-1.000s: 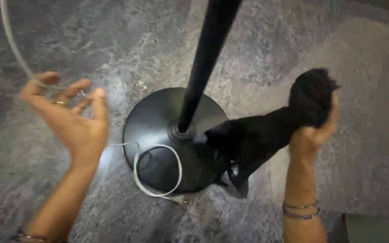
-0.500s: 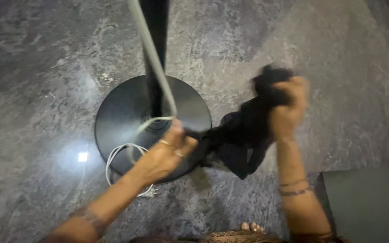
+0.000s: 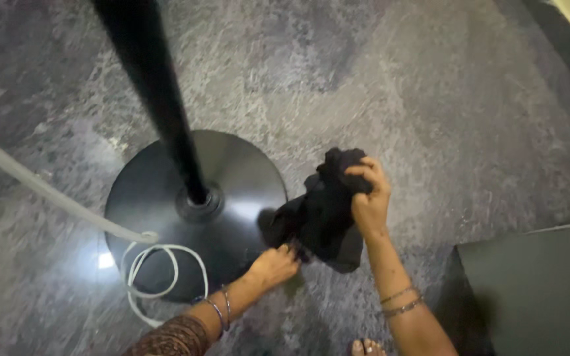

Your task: The person wipes a standing electric fan with a black cloth, cleaning the front grill, blades, rear motor housing, and the base. The person then wraps the power cord around the fan's neck and moves the fan to a corner.

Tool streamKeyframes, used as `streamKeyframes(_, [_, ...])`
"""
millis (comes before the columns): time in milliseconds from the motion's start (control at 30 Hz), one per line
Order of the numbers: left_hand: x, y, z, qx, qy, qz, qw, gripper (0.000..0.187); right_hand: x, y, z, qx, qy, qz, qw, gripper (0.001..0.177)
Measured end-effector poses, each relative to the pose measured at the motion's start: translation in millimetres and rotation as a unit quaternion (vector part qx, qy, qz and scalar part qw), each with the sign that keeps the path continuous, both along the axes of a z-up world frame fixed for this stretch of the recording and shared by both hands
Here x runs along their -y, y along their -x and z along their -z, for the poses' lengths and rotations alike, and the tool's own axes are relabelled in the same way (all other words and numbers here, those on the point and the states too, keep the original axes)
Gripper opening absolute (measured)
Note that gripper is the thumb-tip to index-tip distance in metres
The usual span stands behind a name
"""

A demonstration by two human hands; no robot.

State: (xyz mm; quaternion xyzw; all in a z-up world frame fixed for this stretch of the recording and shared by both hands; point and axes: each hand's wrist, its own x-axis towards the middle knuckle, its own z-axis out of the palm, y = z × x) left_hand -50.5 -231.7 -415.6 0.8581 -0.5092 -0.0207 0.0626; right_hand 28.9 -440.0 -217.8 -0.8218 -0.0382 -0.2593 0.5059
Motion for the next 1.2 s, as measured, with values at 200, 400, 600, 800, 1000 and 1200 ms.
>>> streamKeyframes(200, [2, 2, 29, -0.013, 0.005, 0.018, 1.0, 0.028, -4, 4, 14, -0.048, -0.055, 0.004, 0.997, 0.048])
streamKeyframes(400, [-26, -19, -77, -0.097, 0.065, -0.073, 0.991, 0.046, -18, -11, 48, -0.072, -0.185, -0.055, 0.978, 0.049])
streamKeyframes(600, [-118, -50, -190, -0.107, 0.33, -0.363, 0.864, 0.036, -46, -19, 134, -0.205, 0.017, -0.093, 0.974, 0.037])
streamKeyframes(800, [-165, -63, -231, -0.05, 0.441, -0.471, 0.763, 0.018, -87, 27, 134, -0.328, 0.241, -0.128, 0.904, 0.087])
streamKeyframes(1000, [-180, -93, -228, -0.024, 0.455, -0.502, 0.735, 0.026, -87, 2, 97, -0.134, 0.142, -0.231, 0.953, 0.065])
streamKeyframes(1200, [-179, -96, -245, -0.049, 0.407, -0.434, 0.803, 0.06, -151, 35, 145, -0.173, 0.336, -0.031, 0.925, 0.089])
